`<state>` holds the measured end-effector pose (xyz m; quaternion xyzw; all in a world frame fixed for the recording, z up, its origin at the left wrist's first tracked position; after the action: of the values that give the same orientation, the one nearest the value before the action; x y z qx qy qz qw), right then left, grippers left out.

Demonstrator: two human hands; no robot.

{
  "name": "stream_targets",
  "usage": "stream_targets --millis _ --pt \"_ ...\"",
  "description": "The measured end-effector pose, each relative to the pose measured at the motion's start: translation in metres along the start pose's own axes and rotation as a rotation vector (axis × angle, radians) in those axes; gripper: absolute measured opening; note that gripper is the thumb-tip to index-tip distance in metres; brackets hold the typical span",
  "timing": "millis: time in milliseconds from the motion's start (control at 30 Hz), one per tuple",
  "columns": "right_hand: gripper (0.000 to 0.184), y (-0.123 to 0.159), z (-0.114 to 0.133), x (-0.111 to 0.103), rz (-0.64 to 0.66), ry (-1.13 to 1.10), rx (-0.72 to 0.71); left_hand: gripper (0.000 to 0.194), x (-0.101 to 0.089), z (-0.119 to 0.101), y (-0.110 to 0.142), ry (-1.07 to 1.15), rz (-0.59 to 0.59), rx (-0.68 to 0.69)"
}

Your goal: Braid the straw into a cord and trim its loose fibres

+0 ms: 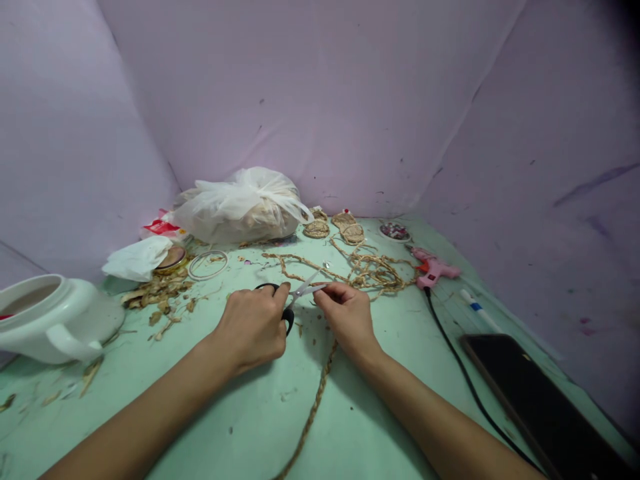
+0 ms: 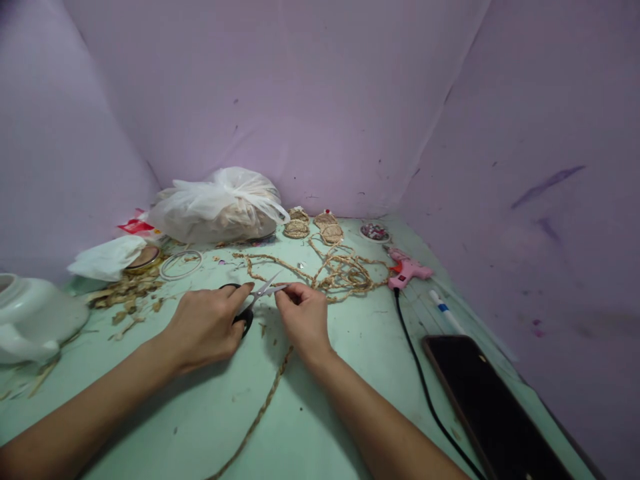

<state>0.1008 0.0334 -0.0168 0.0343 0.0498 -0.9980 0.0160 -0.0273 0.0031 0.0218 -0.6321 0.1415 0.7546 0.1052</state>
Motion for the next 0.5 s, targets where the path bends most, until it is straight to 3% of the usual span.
stream_targets --millis 267,367,500 --pt "0.017 0.0 -0.02 0.01 0.068 -0.333 0.203 0.034 0.002 0.007 -0.003 0.098 0.044 -0.006" --pt "0.017 0.001 -0.026 0.017 0.107 -0.47 0.286 0.027 -0.006 0.018 -0.002 0.217 -0.028 -0.04" --pt "0.02 0.002 -0.027 0.025 0.166 -0.572 0.338 0.038 -0.012 0.02 0.001 0.202 -0.117 -0.029"
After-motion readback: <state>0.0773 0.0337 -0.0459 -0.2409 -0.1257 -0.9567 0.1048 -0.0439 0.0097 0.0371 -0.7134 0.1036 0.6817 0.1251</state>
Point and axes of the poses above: each hand's wrist, its own y-axis away from the middle knuckle, its own x-axis out of the palm, z = x × y, the point moved 10 cm from there along -y, towards the middle knuckle, and after that the axes turned 10 degrees about z, right-handed, at the moved point
